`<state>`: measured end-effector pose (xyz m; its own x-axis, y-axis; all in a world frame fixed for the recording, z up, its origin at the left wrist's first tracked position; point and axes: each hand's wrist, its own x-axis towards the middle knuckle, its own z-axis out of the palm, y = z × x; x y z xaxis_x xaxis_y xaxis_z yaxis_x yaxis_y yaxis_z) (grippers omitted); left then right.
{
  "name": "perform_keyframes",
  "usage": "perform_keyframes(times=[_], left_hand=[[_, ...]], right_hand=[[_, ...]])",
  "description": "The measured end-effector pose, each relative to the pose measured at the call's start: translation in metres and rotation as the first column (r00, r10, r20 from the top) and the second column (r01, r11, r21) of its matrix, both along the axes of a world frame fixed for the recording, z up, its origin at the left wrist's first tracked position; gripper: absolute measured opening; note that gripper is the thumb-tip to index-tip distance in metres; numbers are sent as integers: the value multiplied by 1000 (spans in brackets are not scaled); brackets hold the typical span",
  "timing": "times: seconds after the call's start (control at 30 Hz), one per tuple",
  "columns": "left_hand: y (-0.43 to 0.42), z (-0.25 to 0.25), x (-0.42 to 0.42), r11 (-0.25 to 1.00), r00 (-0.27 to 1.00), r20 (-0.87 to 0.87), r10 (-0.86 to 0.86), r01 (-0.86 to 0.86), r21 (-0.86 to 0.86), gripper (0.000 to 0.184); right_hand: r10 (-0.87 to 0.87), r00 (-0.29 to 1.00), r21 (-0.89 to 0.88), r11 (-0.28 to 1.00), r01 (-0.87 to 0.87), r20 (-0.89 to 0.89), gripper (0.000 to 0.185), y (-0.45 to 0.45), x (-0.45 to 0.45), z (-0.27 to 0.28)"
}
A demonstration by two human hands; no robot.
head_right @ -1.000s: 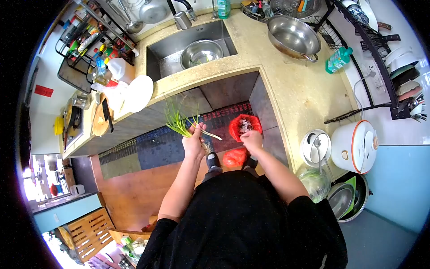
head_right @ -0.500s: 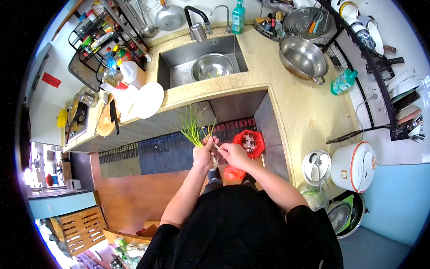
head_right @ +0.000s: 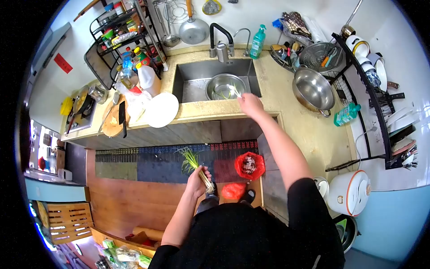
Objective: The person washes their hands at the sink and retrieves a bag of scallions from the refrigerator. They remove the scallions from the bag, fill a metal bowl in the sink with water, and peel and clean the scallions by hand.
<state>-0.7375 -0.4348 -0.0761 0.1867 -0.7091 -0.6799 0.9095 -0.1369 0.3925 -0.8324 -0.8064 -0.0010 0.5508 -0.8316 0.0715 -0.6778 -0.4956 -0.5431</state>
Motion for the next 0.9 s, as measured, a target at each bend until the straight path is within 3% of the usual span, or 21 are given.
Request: perform_keyframes(times=[0.13, 0.27, 0.37, 0.43, 0.47, 0.57, 0.67, 0.77, 0.8, 0.83, 0.9], left_hand=[[-5, 7, -1, 995, 998, -31, 53, -56, -88, 29], [-16, 12, 5, 978, 994, -74, 77, -90, -189, 36], [-22, 14, 5, 961, 992, -110, 64, -91, -262, 39], [-23, 16, 7, 939, 996, -89, 10, -40, -341, 39], [-27, 17, 4, 935, 997, -77, 5, -32, -353, 39], [-36, 21, -8, 965, 1000, -22, 14, -19, -263, 41], [-45, 25, -18, 963, 997, 54, -53, 65, -260, 39], [-50, 28, -27, 956, 977, 171, -129, 168, -241, 40], [-49, 29, -27, 946, 962, 217, -165, 217, -240, 40], [-49, 29, -28, 935, 944, 264, -200, 264, -238, 40], [-53, 27, -36, 965, 960, 240, -145, 191, -181, 35]], right_hand=[[-108, 991, -254, 963, 84, -81, 31, -9, 33, 20], [116, 986, 119, 984, -130, 122, 27, 83, 18, 11], [259, 932, 466, 812, -352, 253, 23, 190, -15, 5], [134, 902, 647, 654, -391, 410, 22, 228, -32, -39], [98, 888, 628, 673, -391, 449, 22, 242, -36, -37], [-144, 904, 866, 379, -325, 403, 16, 254, -49, -24], [-138, 850, 787, 475, -393, 508, 14, 249, -59, -30], [-170, 884, 787, 548, -283, 436, 15, 244, -68, -31], [-144, 911, 729, 653, -206, 387, 16, 244, -71, -22], [-242, 892, 771, 615, -164, 382, 16, 245, -73, -22], [-425, 832, 845, 527, -93, 357, 17, 245, -75, -31]])
